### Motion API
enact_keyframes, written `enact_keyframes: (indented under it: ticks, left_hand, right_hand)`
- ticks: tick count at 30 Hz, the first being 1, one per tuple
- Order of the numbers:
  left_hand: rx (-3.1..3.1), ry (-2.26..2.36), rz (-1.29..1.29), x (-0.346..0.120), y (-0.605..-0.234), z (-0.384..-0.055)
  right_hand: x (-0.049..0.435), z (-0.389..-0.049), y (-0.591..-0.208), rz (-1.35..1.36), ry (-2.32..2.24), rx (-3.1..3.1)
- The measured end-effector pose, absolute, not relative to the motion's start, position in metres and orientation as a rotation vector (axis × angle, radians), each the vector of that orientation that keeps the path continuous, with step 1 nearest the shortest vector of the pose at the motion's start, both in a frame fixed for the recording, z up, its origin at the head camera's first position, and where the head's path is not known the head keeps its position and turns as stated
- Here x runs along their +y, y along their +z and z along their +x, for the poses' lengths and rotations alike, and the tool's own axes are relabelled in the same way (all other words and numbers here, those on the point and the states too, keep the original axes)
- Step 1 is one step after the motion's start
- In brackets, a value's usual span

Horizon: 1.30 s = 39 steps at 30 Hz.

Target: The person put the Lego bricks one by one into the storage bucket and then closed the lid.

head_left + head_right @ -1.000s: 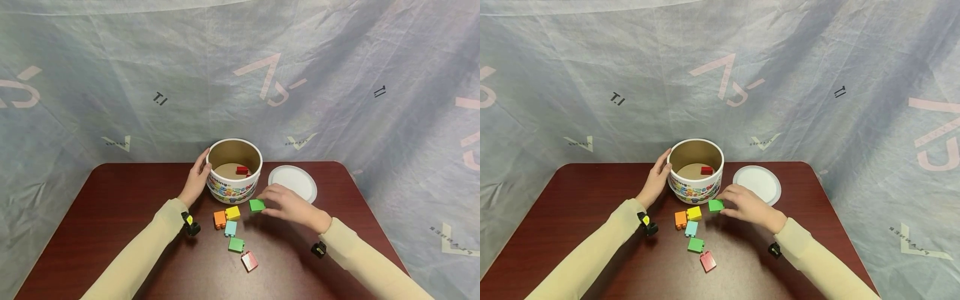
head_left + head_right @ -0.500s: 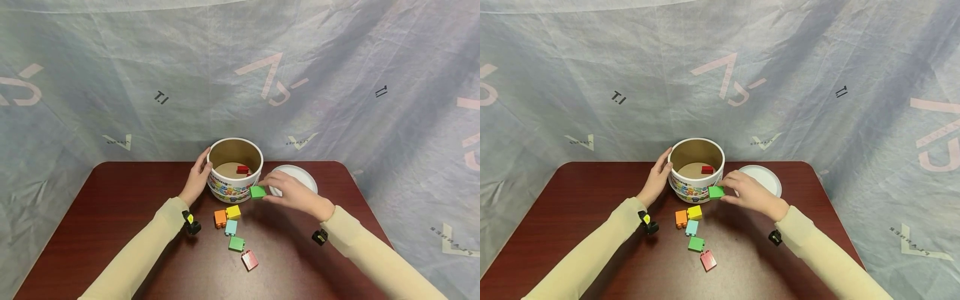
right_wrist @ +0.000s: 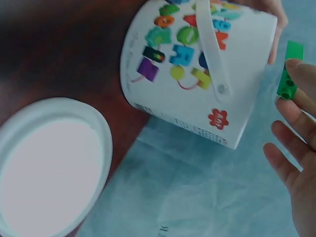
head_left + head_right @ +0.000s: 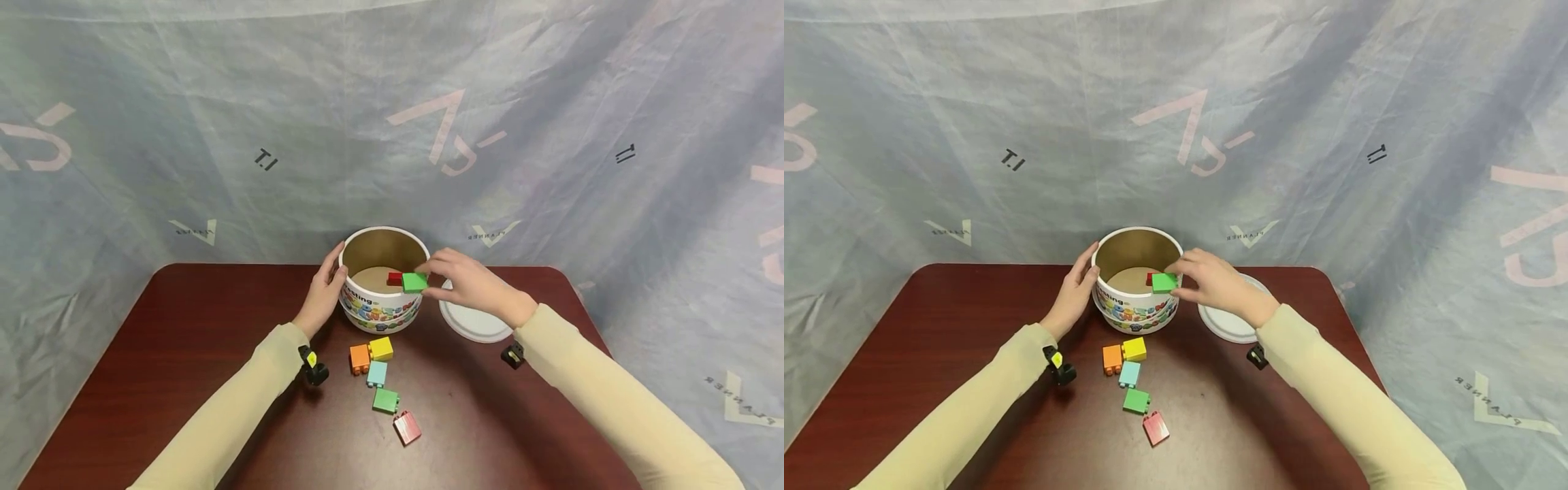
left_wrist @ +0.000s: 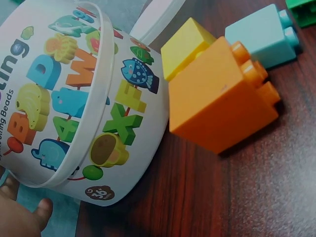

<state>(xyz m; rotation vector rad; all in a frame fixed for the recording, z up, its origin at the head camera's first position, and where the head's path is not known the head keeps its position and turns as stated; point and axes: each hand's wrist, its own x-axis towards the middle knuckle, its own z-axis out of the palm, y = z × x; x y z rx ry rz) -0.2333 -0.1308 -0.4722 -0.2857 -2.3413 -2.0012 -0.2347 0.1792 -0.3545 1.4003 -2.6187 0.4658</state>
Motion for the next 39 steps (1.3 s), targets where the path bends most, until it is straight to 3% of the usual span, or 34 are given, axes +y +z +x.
enact_keyframes:
  ticks: [8,18,29,39]
  left_hand:
    - [-2.341,-2.024,-0.269,-0.132,-0.469,-0.233]
    - [-2.361,-2.045,-0.256,-0.13,-0.439,-0.212]
    - [-2.324,-2.041,-0.276,-0.132,-0.471,-0.231]
    - [-2.288,-2.019,-0.288,-0.133,-0.473,-0.231]
  right_hand:
    - [0.161,-0.267,-0.343,1.356,0.454,-2.669]
    - [0.148,-0.284,-0.349,1.244,0.476,-2.765]
    - [0.136,-0.292,-0.356,1.193,0.463,-2.819]
    - [0.129,-0.296,-0.361,1.19,0.384,-2.816]
